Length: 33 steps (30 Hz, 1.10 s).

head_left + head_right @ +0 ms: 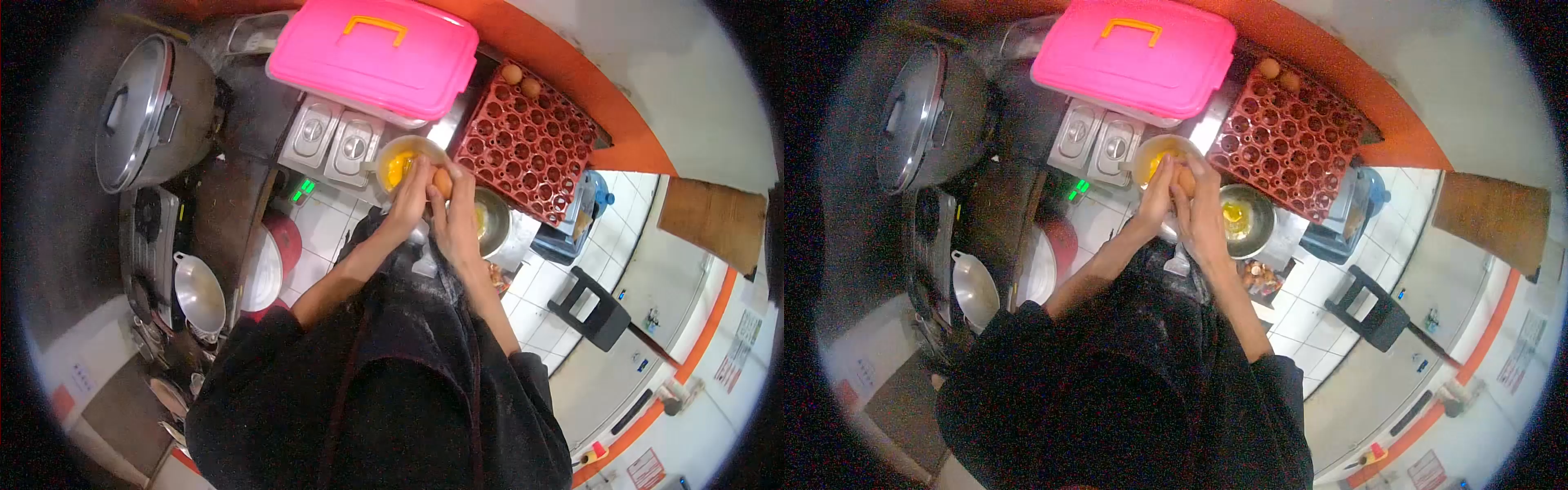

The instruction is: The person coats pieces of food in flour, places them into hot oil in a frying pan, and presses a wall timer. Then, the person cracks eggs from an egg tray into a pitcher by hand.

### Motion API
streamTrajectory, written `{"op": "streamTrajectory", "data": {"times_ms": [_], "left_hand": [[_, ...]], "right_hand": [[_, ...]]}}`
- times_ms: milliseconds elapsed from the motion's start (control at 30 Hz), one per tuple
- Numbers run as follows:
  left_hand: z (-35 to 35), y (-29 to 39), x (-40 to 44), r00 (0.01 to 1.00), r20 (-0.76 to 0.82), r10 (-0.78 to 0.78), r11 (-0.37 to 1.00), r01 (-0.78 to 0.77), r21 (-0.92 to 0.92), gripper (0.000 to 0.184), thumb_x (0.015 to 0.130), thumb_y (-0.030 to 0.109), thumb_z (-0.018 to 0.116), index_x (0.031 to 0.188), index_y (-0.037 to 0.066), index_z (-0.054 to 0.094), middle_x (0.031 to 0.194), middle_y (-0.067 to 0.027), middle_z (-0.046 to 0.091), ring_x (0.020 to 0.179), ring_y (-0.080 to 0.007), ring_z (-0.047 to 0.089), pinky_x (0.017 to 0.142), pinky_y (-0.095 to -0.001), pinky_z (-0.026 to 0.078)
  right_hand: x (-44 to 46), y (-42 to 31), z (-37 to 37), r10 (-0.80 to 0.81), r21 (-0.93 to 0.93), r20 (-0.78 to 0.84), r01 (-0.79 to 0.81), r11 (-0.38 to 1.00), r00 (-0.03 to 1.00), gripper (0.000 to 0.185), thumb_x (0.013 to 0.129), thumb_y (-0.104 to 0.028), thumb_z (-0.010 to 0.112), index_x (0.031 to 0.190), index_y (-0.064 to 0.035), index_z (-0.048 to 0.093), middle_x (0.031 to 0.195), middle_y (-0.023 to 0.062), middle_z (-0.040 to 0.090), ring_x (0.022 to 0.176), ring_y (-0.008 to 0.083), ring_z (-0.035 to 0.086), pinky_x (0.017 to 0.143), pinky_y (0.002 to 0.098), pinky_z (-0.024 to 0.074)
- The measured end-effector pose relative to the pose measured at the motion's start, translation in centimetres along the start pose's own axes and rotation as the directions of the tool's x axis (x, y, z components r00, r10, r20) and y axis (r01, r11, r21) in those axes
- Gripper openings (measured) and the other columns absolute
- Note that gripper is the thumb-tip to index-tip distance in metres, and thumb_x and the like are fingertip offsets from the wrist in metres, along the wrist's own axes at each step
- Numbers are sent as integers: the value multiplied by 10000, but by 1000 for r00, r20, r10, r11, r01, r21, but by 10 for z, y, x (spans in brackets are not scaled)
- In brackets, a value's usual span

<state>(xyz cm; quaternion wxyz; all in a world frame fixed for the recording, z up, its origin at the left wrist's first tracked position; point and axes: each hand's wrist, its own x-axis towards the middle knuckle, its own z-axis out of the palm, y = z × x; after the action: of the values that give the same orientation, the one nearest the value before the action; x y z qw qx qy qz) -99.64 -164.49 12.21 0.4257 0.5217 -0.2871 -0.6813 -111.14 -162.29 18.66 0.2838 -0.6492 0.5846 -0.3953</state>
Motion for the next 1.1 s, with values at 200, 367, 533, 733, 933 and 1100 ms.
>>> {"op": "streamTrajectory", "data": {"times_ms": [200, 367, 533, 733, 933, 1100], "left_hand": [[-35, 25, -5, 973, 218, -80, 994, 93, -50, 465, 1046, 478, 361, 1320, 118, 467, 1091, -71, 570, 774, -109, 571, 518, -215, 438], [-54, 44, 22, 937, 349, 26, 944, -138, 300, 515, 1024, 481, 387, 1326, 64, 414, 1184, -159, 519, 1022, -242, 576, 745, -342, 514], [-65, 73, 38, 874, 455, -172, 792, -152, 591, 619, 974, 523, 507, 1332, 30, 403, 1271, -193, 503, 1134, -244, 550, 825, -347, 514], [-79, 64, 39, 879, 421, -223, 877, -7, 480, 612, 828, 256, 789, 1288, 21, 462, 1071, -159, 656, 952, -183, 645, 730, -296, 525], [-81, 51, 41, 892, 451, 15, 852, -248, 462, 402, 839, 62, 715, 1198, 10, 543, 1069, -95, 665, 980, -141, 632, 817, -281, 523], [-71, 84, 23, 868, 495, 27, 663, -386, 641, 525, 828, 89, 665, 1332, 49, 525, 1050, -125, 684, 945, -141, 659, 806, -282, 528]], "right_hand": [[15, 7, 7, 353, 533, 250, -433, 727, 902, 468, 956, -198, 638, 1360, -29, 471, 1136, 71, 556, 949, 128, 542, 849, 262, 466], [44, 19, -5, 147, 298, 426, -291, 909, 893, 438, 916, -267, 681, 1251, -13, 557, 1119, 136, 638, 1068, 198, 588, 950, 334, 458], [55, 35, 1, 14, 262, 582, -204, 943, 813, 434, 899, -169, 680, 1273, 2, 541, 1125, 98, 633, 1050, 150, 576, 926, 290, 462], [44, 51, 15, 210, 274, 467, -366, 889, 859, 438, 869, -247, 712, 1225, -21, 595, 1151, 135, 676, 1020, 192, 636, 927, 352, 490], [42, 66, 24, 134, 218, 443, -251, 943, 886, 441, 857, -212, 708, 1240, -26, 597, 1096, 152, 687, 993, 196, 651, 894, 335, 501], [45, 71, 17, 7, 80, 420, -44, 996, 907, 450, 837, -162, 692, 1259, -61, 574, 1068, 151, 661, 980, 291, 649, 877, 367, 507]]}}
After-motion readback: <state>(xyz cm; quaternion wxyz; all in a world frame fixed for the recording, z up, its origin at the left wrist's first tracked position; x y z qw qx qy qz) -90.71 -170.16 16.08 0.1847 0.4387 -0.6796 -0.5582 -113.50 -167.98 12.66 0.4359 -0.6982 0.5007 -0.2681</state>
